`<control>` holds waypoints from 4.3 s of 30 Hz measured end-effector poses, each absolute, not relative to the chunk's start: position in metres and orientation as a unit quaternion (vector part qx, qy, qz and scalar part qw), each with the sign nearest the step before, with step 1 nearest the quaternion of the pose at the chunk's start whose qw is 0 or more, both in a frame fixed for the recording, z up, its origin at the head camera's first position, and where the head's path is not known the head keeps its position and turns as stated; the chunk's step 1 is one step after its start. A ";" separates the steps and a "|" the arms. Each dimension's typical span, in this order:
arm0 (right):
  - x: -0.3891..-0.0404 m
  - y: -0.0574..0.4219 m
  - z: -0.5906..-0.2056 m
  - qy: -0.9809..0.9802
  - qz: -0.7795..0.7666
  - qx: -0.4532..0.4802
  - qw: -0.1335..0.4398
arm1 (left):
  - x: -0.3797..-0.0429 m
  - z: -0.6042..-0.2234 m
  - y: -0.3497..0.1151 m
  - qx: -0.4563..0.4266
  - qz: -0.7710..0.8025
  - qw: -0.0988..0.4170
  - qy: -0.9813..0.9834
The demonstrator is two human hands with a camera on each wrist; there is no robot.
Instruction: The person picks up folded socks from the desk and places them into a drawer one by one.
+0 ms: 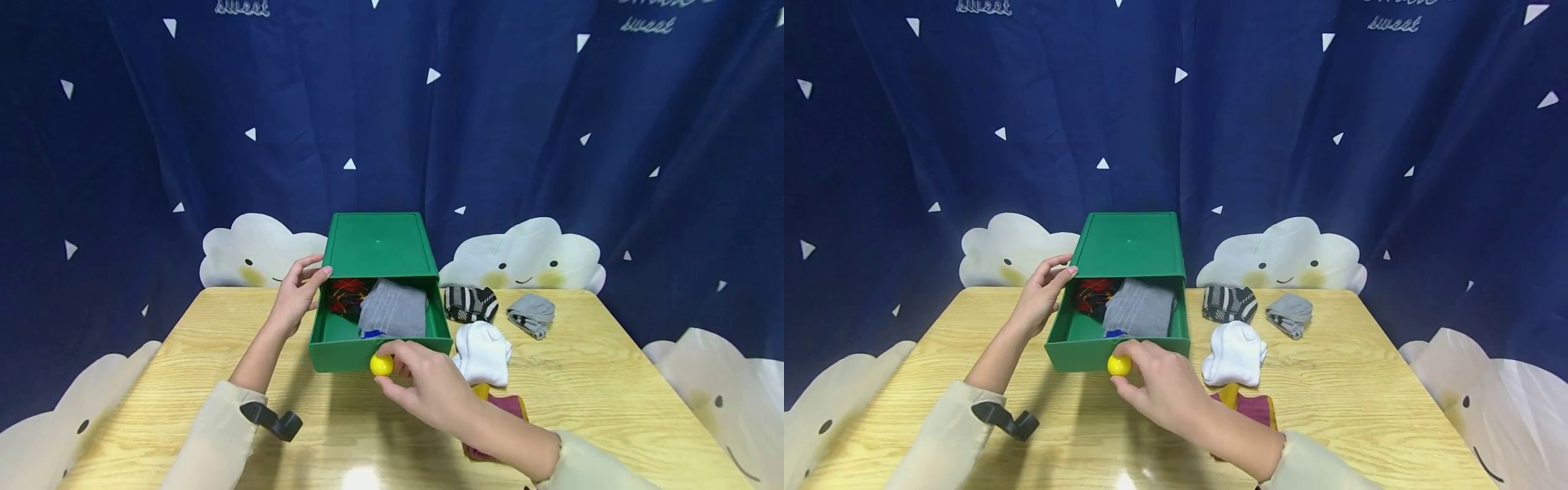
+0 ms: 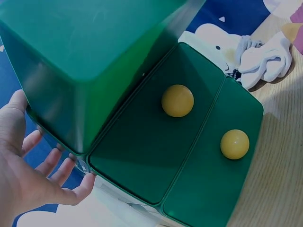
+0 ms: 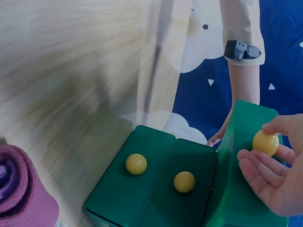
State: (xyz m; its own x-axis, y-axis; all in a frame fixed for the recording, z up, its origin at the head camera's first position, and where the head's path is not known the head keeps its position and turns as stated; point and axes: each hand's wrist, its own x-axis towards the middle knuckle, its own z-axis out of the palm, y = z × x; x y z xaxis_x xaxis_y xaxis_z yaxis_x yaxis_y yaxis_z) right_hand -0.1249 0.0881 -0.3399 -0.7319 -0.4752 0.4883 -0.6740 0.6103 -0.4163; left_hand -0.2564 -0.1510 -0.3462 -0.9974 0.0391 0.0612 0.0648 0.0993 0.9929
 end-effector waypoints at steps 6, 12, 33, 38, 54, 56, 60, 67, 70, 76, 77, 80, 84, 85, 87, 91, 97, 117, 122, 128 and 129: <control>-0.139 0.086 -0.342 -0.878 0.320 0.315 0.165 | -0.256 -0.347 -0.151 -0.033 -0.669 0.012 -0.742; -0.155 0.084 -0.346 -0.865 0.363 0.304 0.164 | -0.255 -0.346 -0.150 -0.033 -0.672 0.015 -0.739; -0.210 0.074 -0.360 -0.843 0.441 0.239 0.194 | -0.254 -0.344 -0.148 -0.041 -0.685 0.008 -0.727; -0.218 0.072 -0.363 -0.834 0.465 0.222 0.197 | -0.254 -0.344 -0.147 -0.049 -0.683 0.001 -0.729; -0.214 0.072 -0.371 -0.789 0.582 0.145 0.131 | -0.252 -0.342 -0.146 -0.047 -0.678 -0.001 -0.734; -0.212 0.074 -0.376 -0.788 0.589 0.124 0.128 | -0.253 -0.342 -0.146 -0.045 -0.677 -0.001 -0.734; -0.210 0.076 -0.391 -0.805 0.574 0.093 0.121 | -0.254 -0.342 -0.146 -0.040 -0.678 0.002 -0.734; -0.211 0.067 -0.413 -0.809 0.577 0.070 0.087 | -0.254 -0.343 -0.147 -0.042 -0.682 0.000 -0.730; -0.212 0.062 -0.417 -0.807 0.579 0.067 0.095 | -0.254 -0.342 -0.146 -0.044 -0.683 -0.001 -0.729; -0.212 0.057 -0.418 -0.823 0.549 0.082 0.121 | -0.254 -0.342 -0.146 -0.043 -0.684 0.000 -0.728; -0.212 0.056 -0.417 -0.826 0.544 0.083 0.122 | -0.254 -0.342 -0.146 -0.042 -0.684 0.001 -0.728; -0.210 0.057 -0.416 -0.832 0.534 0.084 0.119 | -0.254 -0.343 -0.146 -0.042 -0.684 0.001 -0.728; -0.204 0.062 -0.418 -0.837 0.528 0.101 0.103 | -0.254 -0.345 -0.147 -0.040 -0.684 -0.003 -0.728; -0.201 0.063 -0.418 -0.838 0.525 0.109 0.099 | -0.254 -0.346 -0.147 -0.039 -0.685 -0.003 -0.728; -0.195 0.066 -0.417 -0.840 0.519 0.126 0.093 | -0.254 -0.346 -0.147 -0.038 -0.684 -0.003 -0.728; -0.181 0.070 -0.415 -0.851 0.492 0.159 0.093 | -0.253 -0.345 -0.147 -0.038 -0.682 0.001 -0.730; -0.161 0.073 -0.413 -0.867 0.458 0.182 0.077 | -0.255 -0.344 -0.148 -0.036 -0.681 0.000 -0.731; -0.102 0.079 -0.418 -0.869 0.416 0.257 0.080 | -0.255 -0.344 -0.148 -0.033 -0.682 0.003 -0.730; -0.096 0.079 -0.424 -0.861 0.409 0.284 0.103 | -0.254 -0.343 -0.149 -0.032 -0.680 0.002 -0.732; -0.095 0.081 -0.429 -0.854 0.400 0.310 0.126 | -0.254 -0.343 -0.151 -0.032 -0.679 0.003 -0.733; -0.095 0.082 -0.429 -0.852 0.401 0.311 0.125 | -0.255 -0.344 -0.151 -0.033 -0.679 0.004 -0.733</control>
